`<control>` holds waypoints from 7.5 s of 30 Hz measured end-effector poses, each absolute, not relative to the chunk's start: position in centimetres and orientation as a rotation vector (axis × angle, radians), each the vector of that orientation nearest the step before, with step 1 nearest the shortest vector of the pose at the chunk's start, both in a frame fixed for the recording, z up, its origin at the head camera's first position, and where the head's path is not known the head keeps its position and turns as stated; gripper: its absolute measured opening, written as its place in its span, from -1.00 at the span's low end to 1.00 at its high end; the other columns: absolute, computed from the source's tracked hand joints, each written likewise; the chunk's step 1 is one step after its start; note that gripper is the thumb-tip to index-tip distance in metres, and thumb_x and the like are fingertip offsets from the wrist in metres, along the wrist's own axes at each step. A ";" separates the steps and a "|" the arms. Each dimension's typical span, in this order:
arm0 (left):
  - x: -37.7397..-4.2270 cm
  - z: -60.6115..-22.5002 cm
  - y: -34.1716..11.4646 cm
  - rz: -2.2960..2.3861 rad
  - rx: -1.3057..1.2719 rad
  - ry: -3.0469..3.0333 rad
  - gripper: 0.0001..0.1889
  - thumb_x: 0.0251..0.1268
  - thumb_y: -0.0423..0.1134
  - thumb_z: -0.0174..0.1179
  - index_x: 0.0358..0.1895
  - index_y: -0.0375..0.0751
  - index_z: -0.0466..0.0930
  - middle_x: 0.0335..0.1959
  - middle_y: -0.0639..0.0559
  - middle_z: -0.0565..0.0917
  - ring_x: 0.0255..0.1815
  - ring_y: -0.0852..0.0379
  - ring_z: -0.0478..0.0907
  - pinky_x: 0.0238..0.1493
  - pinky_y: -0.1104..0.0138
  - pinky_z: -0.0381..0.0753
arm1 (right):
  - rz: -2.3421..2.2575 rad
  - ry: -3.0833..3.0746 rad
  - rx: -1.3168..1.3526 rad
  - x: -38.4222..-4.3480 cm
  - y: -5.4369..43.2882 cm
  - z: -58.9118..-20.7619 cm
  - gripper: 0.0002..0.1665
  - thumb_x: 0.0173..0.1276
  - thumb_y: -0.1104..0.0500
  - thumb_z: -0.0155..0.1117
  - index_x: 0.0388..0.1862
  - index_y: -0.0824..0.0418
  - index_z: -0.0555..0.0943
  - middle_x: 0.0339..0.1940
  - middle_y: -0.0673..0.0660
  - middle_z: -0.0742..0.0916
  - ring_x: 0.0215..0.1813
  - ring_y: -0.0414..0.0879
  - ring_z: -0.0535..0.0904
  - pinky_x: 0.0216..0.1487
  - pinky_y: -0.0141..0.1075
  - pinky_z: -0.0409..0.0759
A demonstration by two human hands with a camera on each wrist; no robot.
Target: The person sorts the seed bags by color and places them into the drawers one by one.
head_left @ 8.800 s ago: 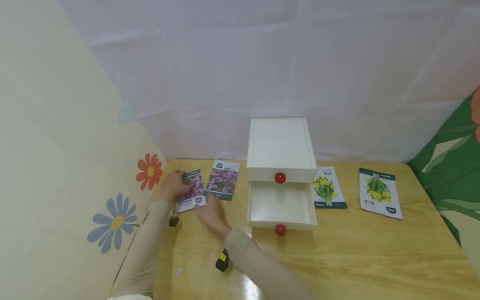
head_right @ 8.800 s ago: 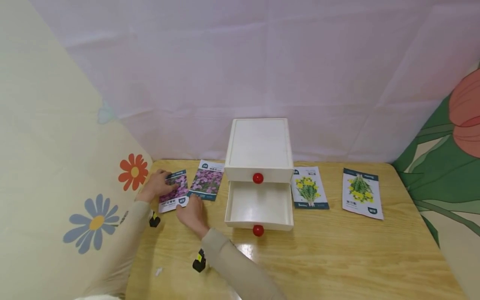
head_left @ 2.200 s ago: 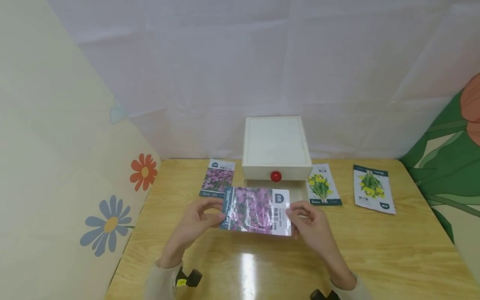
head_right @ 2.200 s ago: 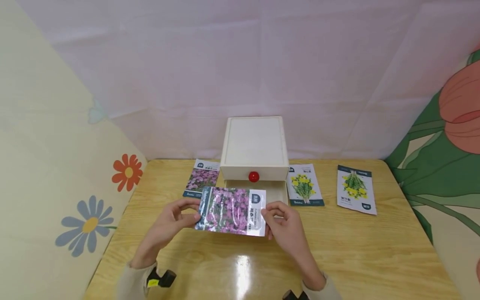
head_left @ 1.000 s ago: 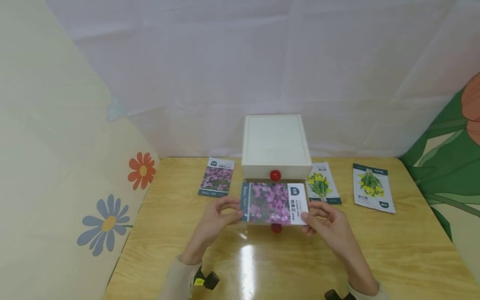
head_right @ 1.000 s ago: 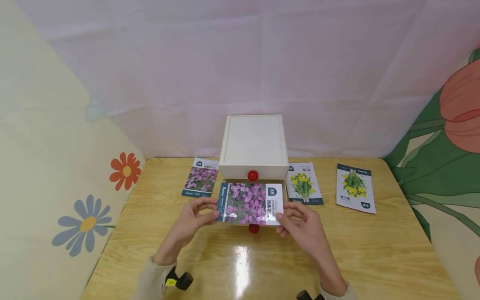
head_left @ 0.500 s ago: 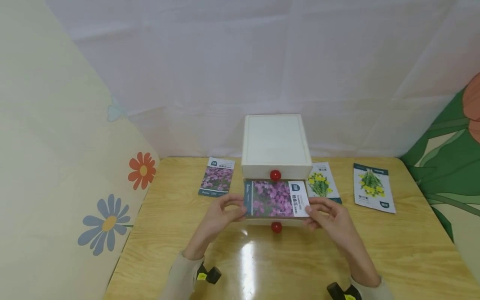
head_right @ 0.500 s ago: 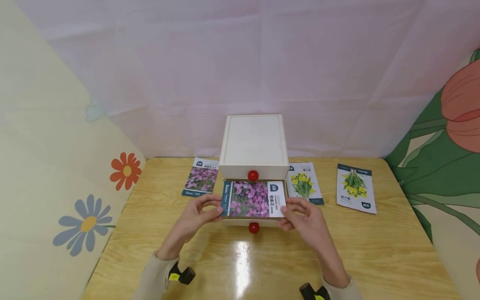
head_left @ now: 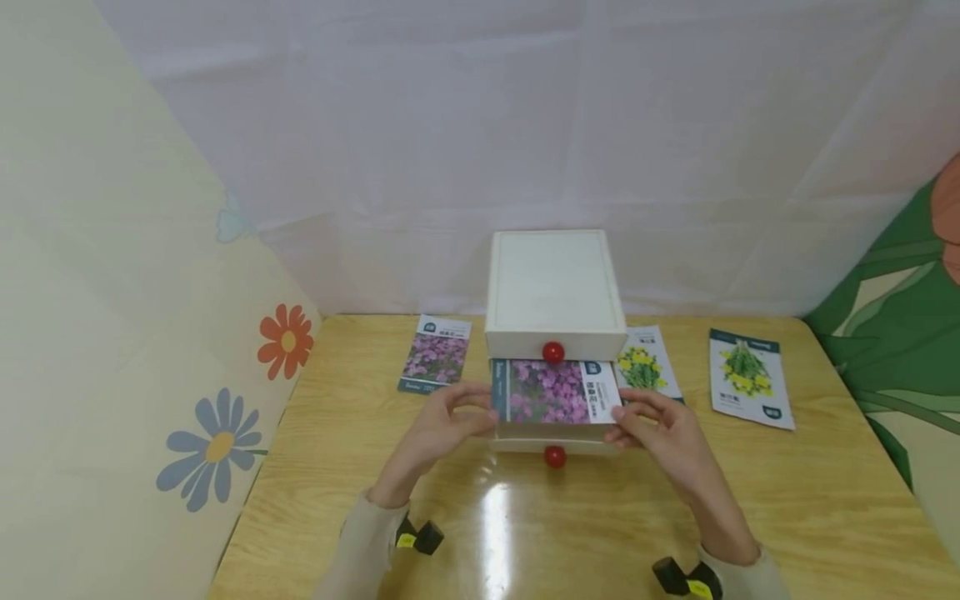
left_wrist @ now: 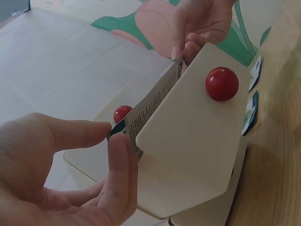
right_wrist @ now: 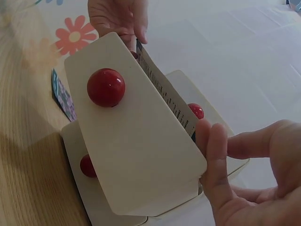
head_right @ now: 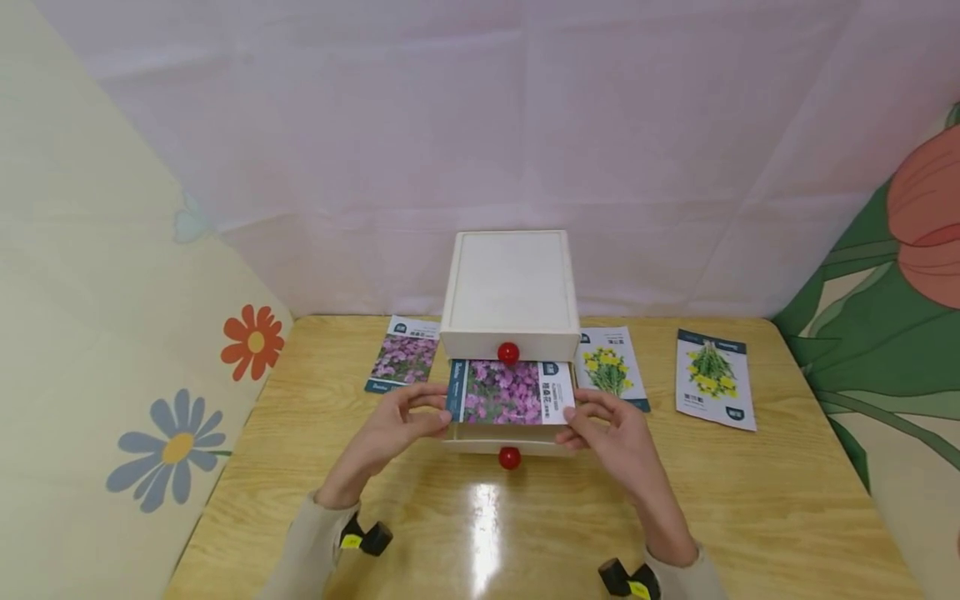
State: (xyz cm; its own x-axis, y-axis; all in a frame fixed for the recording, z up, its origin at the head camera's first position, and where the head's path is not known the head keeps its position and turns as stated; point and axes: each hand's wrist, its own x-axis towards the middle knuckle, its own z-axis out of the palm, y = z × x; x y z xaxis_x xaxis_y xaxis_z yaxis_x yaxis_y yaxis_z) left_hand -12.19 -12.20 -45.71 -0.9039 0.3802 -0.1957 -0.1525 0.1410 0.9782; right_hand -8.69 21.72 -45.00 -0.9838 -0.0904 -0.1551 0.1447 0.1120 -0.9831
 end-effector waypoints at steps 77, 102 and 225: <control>-16.0 -47.2 -9.4 1.657 0.169 2.659 -0.86 0.43 -0.19 0.39 -0.21 -0.20 0.71 -0.31 -0.03 0.74 -0.39 0.14 0.61 -0.38 0.37 0.72 | -1.583 2.904 0.099 -13.6 19.8 -46.2 -0.64 0.53 0.09 0.39 -0.39 0.35 0.70 -0.68 0.09 0.68 -0.74 -0.10 0.57 -0.79 -0.37 0.52; -18.2 -49.0 -14.4 1.446 0.069 2.836 -0.80 0.46 -0.24 0.36 -0.05 -0.32 0.69 -0.17 -0.18 0.78 -0.20 -0.03 0.73 -0.17 0.22 0.84 | -1.738 2.915 -0.454 -8.6 13.8 -42.8 -0.84 0.39 0.28 0.52 -0.40 0.15 0.73 -0.63 -0.10 0.68 -0.60 -0.31 0.52 -0.62 -0.42 0.61; -28.4 -51.8 -24.1 0.954 -0.055 2.821 -0.58 0.37 -0.41 -0.01 0.21 -0.48 0.62 0.22 -0.45 0.67 0.20 -0.34 0.63 0.27 -0.12 0.70 | -2.486 2.120 0.168 -14.7 -5.9 -56.7 -0.78 0.42 0.61 0.10 0.01 0.57 0.52 -0.18 0.53 0.67 -0.31 0.44 0.72 -0.26 0.08 0.86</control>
